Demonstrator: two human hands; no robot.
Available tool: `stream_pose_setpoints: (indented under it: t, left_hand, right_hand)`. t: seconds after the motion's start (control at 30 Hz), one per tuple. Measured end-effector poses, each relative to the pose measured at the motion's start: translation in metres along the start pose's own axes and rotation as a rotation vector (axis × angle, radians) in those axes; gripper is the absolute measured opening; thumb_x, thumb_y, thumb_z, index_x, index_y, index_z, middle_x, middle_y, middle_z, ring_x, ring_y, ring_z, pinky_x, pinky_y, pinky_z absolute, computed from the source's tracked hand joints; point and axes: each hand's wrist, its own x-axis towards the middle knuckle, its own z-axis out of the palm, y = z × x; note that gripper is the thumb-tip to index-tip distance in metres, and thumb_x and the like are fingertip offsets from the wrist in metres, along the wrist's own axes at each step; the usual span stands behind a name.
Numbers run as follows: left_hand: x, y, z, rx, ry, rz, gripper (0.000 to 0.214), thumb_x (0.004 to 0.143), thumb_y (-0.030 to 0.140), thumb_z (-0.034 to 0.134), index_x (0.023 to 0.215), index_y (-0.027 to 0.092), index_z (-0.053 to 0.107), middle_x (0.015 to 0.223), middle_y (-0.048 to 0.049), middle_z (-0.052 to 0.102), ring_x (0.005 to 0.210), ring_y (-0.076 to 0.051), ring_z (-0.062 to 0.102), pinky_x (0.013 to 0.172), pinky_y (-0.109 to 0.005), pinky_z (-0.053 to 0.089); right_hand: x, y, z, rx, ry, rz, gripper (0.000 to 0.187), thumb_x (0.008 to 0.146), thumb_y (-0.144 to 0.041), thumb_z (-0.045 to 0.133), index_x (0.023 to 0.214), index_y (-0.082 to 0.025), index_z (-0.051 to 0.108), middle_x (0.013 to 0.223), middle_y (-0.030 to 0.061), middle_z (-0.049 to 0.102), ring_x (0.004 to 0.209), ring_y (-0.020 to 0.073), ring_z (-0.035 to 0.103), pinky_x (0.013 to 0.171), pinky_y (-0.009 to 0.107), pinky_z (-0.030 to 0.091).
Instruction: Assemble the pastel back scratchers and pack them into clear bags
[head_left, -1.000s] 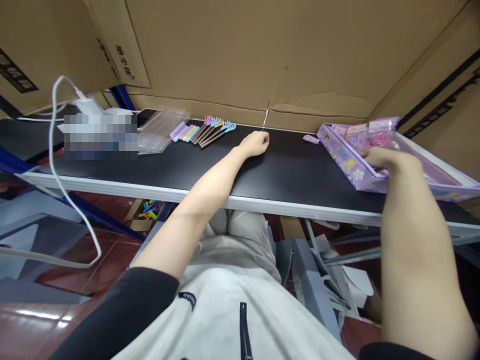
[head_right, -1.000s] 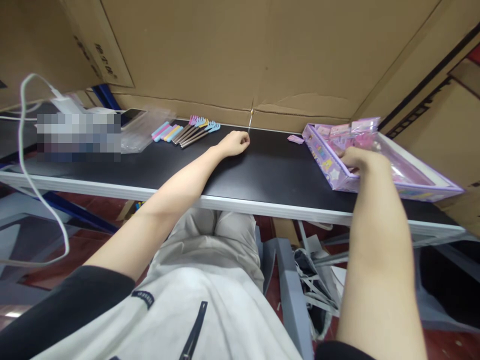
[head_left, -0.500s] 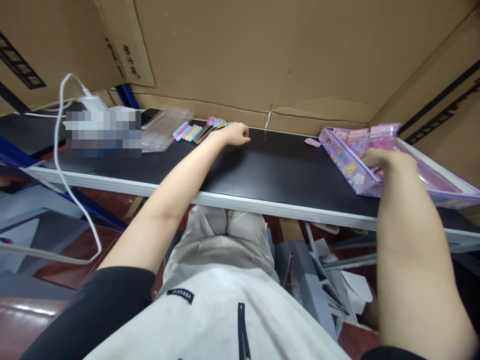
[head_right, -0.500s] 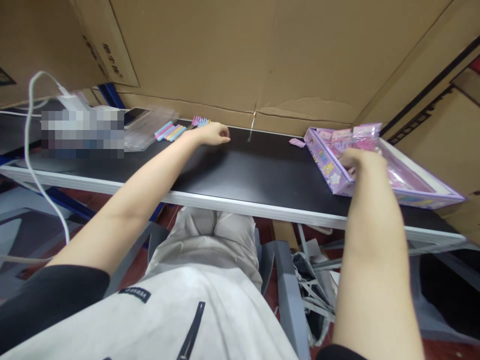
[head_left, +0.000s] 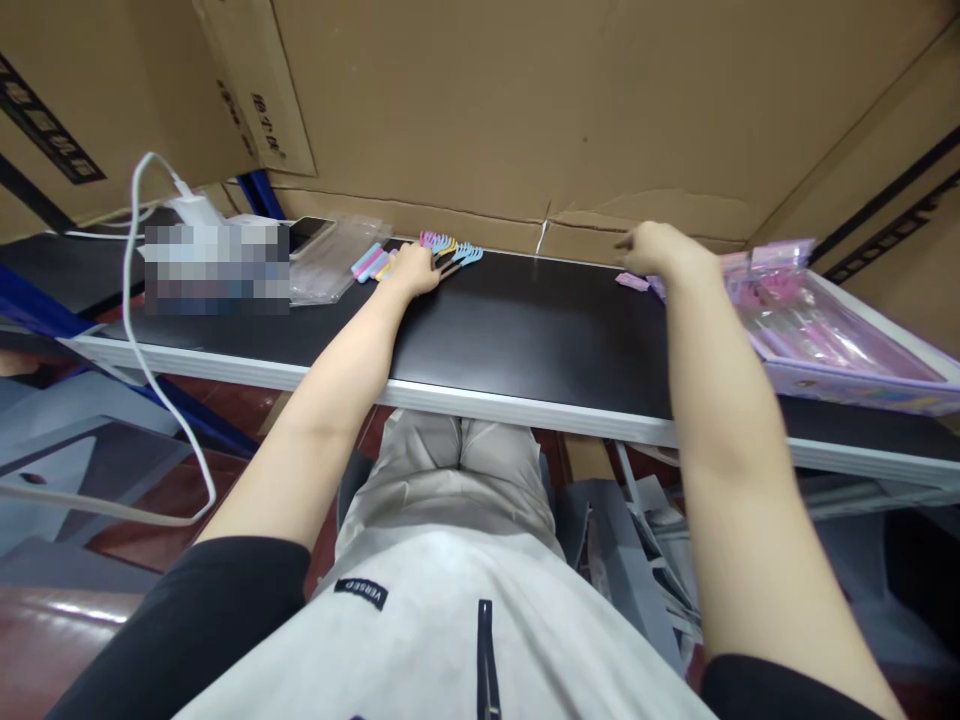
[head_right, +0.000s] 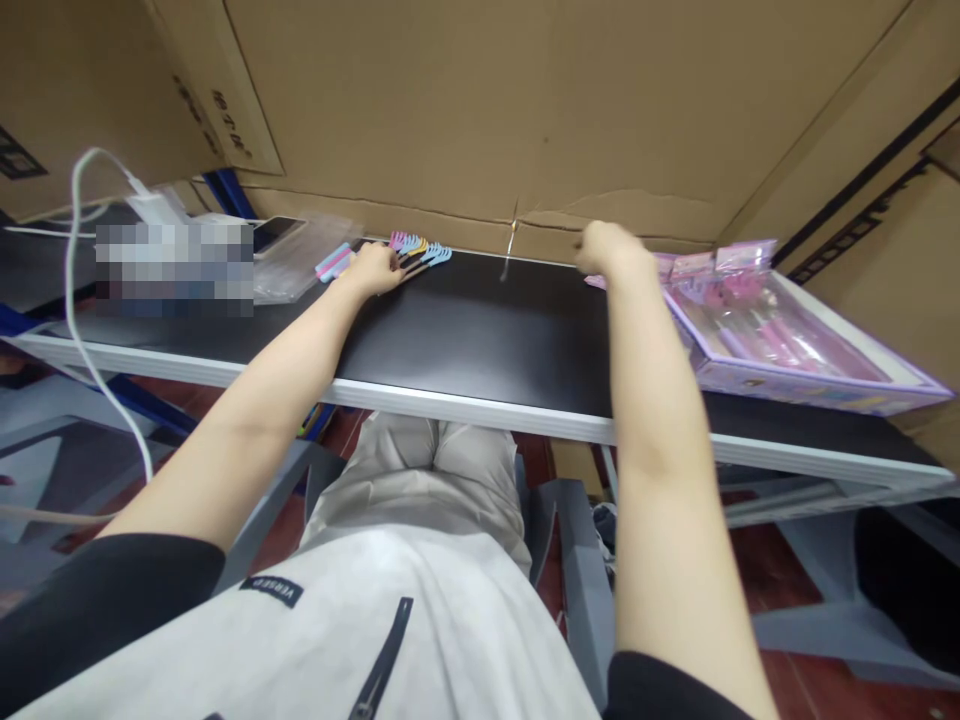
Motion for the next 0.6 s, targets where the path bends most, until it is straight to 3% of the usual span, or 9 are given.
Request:
stream_pose_setpoints:
  t: [0.03,0.13,0.23,0.33,0.43,0.6]
  left_hand:
    - [0.0,0.001,0.0,-0.006,0.005,0.01,0.04,0.1,0.026,0.056,0.131,0.014,0.078,0.157,-0.0248,0.068,0.154,-0.042,0.056,0.131,-0.057,0.044]
    - [0.0,0.0,0.001,-0.03,0.003,0.042,0.035,0.101,0.029,0.059,0.127,0.019,0.079,0.156,-0.0209,0.069,0.152,-0.039,0.057,0.13,-0.054,0.045]
    - [0.002,-0.001,0.004,0.004,-0.039,0.07,0.037,0.1,0.036,0.065,0.128,0.017,0.079,0.161,-0.0232,0.064,0.156,-0.044,0.054,0.132,-0.056,0.043]
    - [0.005,-0.001,0.008,0.04,-0.049,0.061,0.049,0.099,0.038,0.065,0.142,0.015,0.075,0.167,-0.025,0.059,0.16,-0.047,0.049,0.134,-0.06,0.04]
    - [0.005,0.0,0.011,0.025,-0.041,0.059,0.051,0.1,0.033,0.061,0.147,0.014,0.072,0.168,-0.0256,0.057,0.162,-0.047,0.045,0.136,-0.062,0.037]
    - [0.001,0.006,0.007,0.007,-0.066,0.127,0.036,0.106,0.03,0.055,0.13,0.014,0.076,0.165,-0.0253,0.057,0.163,-0.044,0.044,0.135,-0.063,0.037]
  right_hand:
    - [0.0,-0.02,0.002,0.067,-0.05,-0.055,0.048,0.104,-0.008,0.071,0.152,-0.006,0.077,0.15,0.0238,0.075,0.145,0.0352,0.071,0.122,0.046,0.056]
    - [0.001,-0.066,0.019,0.235,-0.055,-0.281,0.046,0.104,-0.027,0.077,0.15,-0.023,0.08,0.146,0.0139,0.079,0.136,0.0361,0.075,0.122,0.053,0.059]
    - [-0.004,-0.091,0.049,0.235,-0.003,-0.425,0.051,0.105,-0.033,0.075,0.155,-0.023,0.077,0.159,0.018,0.07,0.15,0.0429,0.065,0.129,0.061,0.053]
    - [-0.012,-0.1,0.071,0.171,-0.085,-0.502,0.055,0.106,-0.031,0.072,0.161,-0.023,0.072,0.171,0.0179,0.059,0.159,0.0422,0.057,0.132,0.061,0.049]
    - [-0.019,-0.1,0.075,0.17,-0.121,-0.502,0.057,0.108,-0.034,0.07,0.164,-0.021,0.068,0.171,0.0193,0.059,0.158,0.0408,0.058,0.133,0.058,0.048]
    - [-0.025,-0.104,0.068,0.177,-0.121,-0.493,0.059,0.109,-0.031,0.068,0.167,-0.018,0.065,0.175,0.0218,0.054,0.161,0.0407,0.056,0.134,0.057,0.046]
